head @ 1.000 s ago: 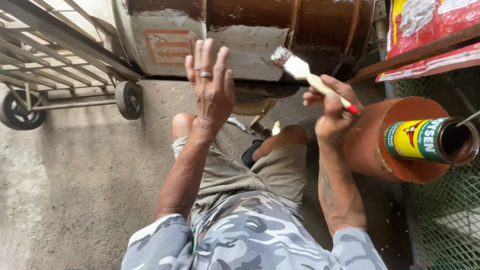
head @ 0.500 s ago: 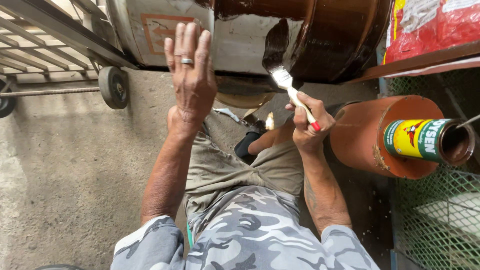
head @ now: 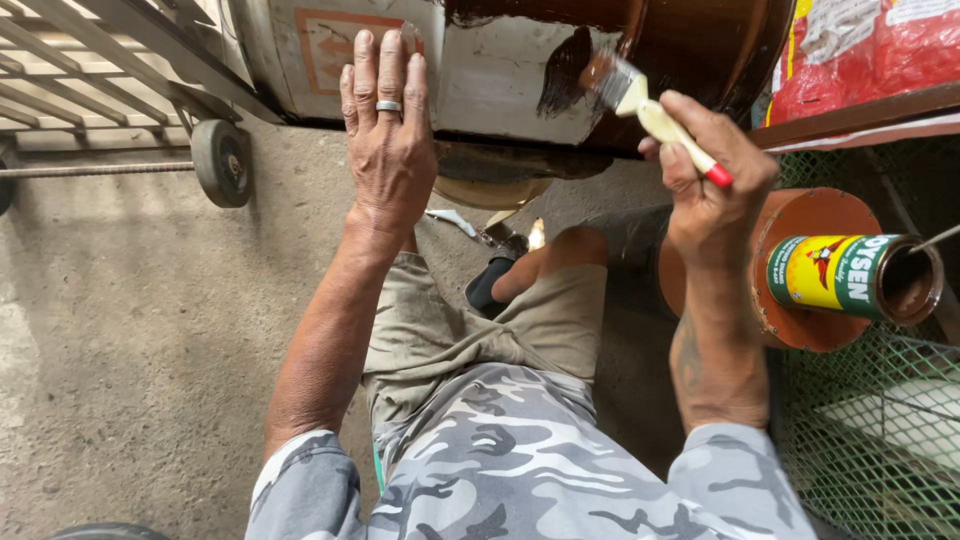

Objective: The person paints the exterior of a large metal barrel with brown paint using a brush. They repeatedly dip the brush into a paint can and apply even strokes to the barrel's surface, rotating the barrel slightly to cover different areas.

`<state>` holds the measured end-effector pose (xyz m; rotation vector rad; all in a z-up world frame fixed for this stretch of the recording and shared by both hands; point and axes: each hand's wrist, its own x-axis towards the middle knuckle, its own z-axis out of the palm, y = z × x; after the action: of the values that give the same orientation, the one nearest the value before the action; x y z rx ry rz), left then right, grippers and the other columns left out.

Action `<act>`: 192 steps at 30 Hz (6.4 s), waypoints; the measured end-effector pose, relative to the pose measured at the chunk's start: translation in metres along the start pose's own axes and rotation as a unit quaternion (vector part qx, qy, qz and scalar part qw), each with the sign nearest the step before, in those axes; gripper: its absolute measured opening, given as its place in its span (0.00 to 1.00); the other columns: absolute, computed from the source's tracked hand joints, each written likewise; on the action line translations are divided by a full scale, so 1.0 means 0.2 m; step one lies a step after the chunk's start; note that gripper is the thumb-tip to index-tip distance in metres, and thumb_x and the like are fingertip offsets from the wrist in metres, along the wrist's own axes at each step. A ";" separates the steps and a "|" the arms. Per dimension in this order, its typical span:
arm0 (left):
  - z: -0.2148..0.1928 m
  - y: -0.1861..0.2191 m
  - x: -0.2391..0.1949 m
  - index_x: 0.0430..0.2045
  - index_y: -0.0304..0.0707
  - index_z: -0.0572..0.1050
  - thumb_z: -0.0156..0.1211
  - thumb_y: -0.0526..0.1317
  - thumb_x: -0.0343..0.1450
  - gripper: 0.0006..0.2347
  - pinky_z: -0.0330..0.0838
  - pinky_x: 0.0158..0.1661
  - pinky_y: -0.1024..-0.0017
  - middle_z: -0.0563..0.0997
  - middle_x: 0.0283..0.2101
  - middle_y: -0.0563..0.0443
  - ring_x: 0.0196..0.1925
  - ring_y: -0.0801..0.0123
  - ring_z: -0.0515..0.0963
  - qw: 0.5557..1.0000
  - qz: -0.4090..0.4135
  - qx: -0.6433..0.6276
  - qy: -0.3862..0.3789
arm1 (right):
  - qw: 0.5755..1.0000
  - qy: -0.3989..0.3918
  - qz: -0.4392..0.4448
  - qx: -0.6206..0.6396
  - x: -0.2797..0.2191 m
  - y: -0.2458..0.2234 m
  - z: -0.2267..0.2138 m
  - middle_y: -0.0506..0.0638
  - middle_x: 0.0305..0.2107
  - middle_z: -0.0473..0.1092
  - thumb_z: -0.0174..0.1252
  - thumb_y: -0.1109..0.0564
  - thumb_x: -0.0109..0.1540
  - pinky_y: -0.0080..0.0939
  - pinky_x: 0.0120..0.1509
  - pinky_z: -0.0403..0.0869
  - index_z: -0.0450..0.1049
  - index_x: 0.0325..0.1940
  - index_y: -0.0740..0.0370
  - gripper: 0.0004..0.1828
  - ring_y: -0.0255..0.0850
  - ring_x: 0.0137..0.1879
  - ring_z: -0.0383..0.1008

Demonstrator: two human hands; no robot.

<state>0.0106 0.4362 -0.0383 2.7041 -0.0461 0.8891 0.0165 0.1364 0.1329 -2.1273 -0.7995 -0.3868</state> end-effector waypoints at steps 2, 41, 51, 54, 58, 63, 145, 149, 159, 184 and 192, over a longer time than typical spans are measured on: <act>-0.01 -0.01 0.00 0.72 0.31 0.65 0.48 0.22 0.78 0.24 0.43 0.79 0.49 0.54 0.79 0.37 0.82 0.47 0.49 1.000 0.008 0.008 0.001 | 0.995 -0.034 -0.037 -0.087 0.03 -0.03 -0.06 0.62 0.48 0.76 0.56 0.59 0.77 0.42 0.56 0.80 0.72 0.67 0.71 0.16 0.47 0.51 0.81; -0.08 -0.03 0.06 0.69 0.33 0.65 0.56 0.21 0.69 0.29 0.41 0.72 0.37 0.68 0.68 0.39 0.77 0.47 0.59 0.998 0.017 0.055 0.009 | 0.983 -0.163 0.080 -0.009 -0.13 0.03 0.11 0.61 0.41 0.77 0.55 0.64 0.67 0.39 0.50 0.76 0.76 0.56 0.71 0.15 0.45 0.44 0.79; -0.08 -0.04 0.06 0.69 0.33 0.64 0.58 0.23 0.68 0.30 0.43 0.70 0.37 0.70 0.65 0.36 0.75 0.45 0.61 0.999 0.016 0.048 -0.010 | 0.987 -0.133 -0.039 -0.082 0.13 -0.05 -0.04 0.60 0.43 0.78 0.54 0.69 0.70 0.37 0.53 0.81 0.76 0.57 0.74 0.12 0.44 0.48 0.83; -0.07 -0.04 0.06 0.69 0.30 0.63 0.59 0.23 0.67 0.30 0.41 0.72 0.36 0.68 0.68 0.36 0.76 0.46 0.59 0.998 0.015 0.058 0.001 | 0.984 -0.089 -0.093 -0.125 0.11 -0.02 -0.06 0.63 0.47 0.77 0.53 0.69 0.71 0.41 0.57 0.81 0.76 0.60 0.74 0.14 0.48 0.52 0.82; -0.06 -0.03 0.06 0.70 0.32 0.63 0.59 0.23 0.67 0.32 0.39 0.72 0.37 0.67 0.68 0.36 0.77 0.47 0.58 0.998 0.016 0.064 0.007 | 0.977 -0.062 -0.105 -0.173 0.06 0.04 0.06 0.65 0.51 0.76 0.57 0.67 0.71 0.47 0.62 0.82 0.75 0.60 0.71 0.13 0.56 0.56 0.81; -0.04 -0.03 0.05 0.71 0.29 0.62 0.59 0.22 0.69 0.31 0.40 0.73 0.38 0.66 0.69 0.35 0.77 0.46 0.58 0.998 0.020 0.051 0.018 | 0.977 -0.073 -0.091 -0.177 -0.22 0.02 0.20 0.67 0.49 0.73 0.58 0.66 0.65 0.52 0.56 0.79 0.73 0.59 0.71 0.18 0.60 0.51 0.79; 0.00 -0.02 0.03 0.70 0.32 0.62 0.61 0.21 0.67 0.32 0.39 0.73 0.37 0.67 0.68 0.36 0.78 0.47 0.58 0.997 0.010 0.070 -0.003 | 0.985 -0.152 -0.038 -0.074 -0.17 -0.10 0.37 0.63 0.45 0.76 0.57 0.63 0.66 0.46 0.53 0.79 0.75 0.54 0.72 0.13 0.55 0.48 0.80; 0.00 -0.03 0.04 0.71 0.30 0.60 0.61 0.22 0.68 0.33 0.38 0.73 0.37 0.66 0.70 0.36 0.78 0.47 0.57 0.998 0.008 0.069 0.005 | 0.983 -0.181 0.008 0.010 -0.05 -0.08 0.33 0.60 0.40 0.77 0.56 0.61 0.68 0.41 0.45 0.78 0.76 0.54 0.74 0.14 0.45 0.41 0.80; -0.02 -0.01 0.03 0.72 0.30 0.59 0.63 0.24 0.68 0.34 0.41 0.74 0.39 0.63 0.70 0.37 0.78 0.48 0.57 0.998 0.009 0.062 0.008 | 0.979 -0.115 -0.139 -0.099 0.32 -0.10 0.10 0.63 0.44 0.77 0.53 0.69 0.71 0.43 0.55 0.80 0.75 0.58 0.75 0.13 0.48 0.49 0.81; 0.01 0.00 0.04 0.72 0.31 0.59 0.63 0.25 0.71 0.32 0.39 0.76 0.40 0.60 0.73 0.36 0.79 0.47 0.54 0.998 0.005 0.062 0.021 | 0.970 -0.243 0.016 0.002 0.14 -0.09 0.33 0.57 0.36 0.77 0.57 0.65 0.67 0.36 0.43 0.75 0.77 0.53 0.71 0.12 0.41 0.36 0.77; 0.01 -0.01 0.05 0.72 0.31 0.61 0.62 0.25 0.70 0.31 0.40 0.76 0.40 0.59 0.73 0.36 0.80 0.48 0.53 0.998 0.006 0.060 0.016 | 0.976 -0.203 -0.062 -0.043 0.35 -0.14 0.20 0.59 0.42 0.78 0.59 0.65 0.71 0.38 0.51 0.78 0.77 0.54 0.72 0.08 0.42 0.45 0.81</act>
<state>0.0199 0.4373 -0.0345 2.8029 -0.0016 0.9673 0.0505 0.2090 0.1609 -2.2782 -1.1697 -0.0455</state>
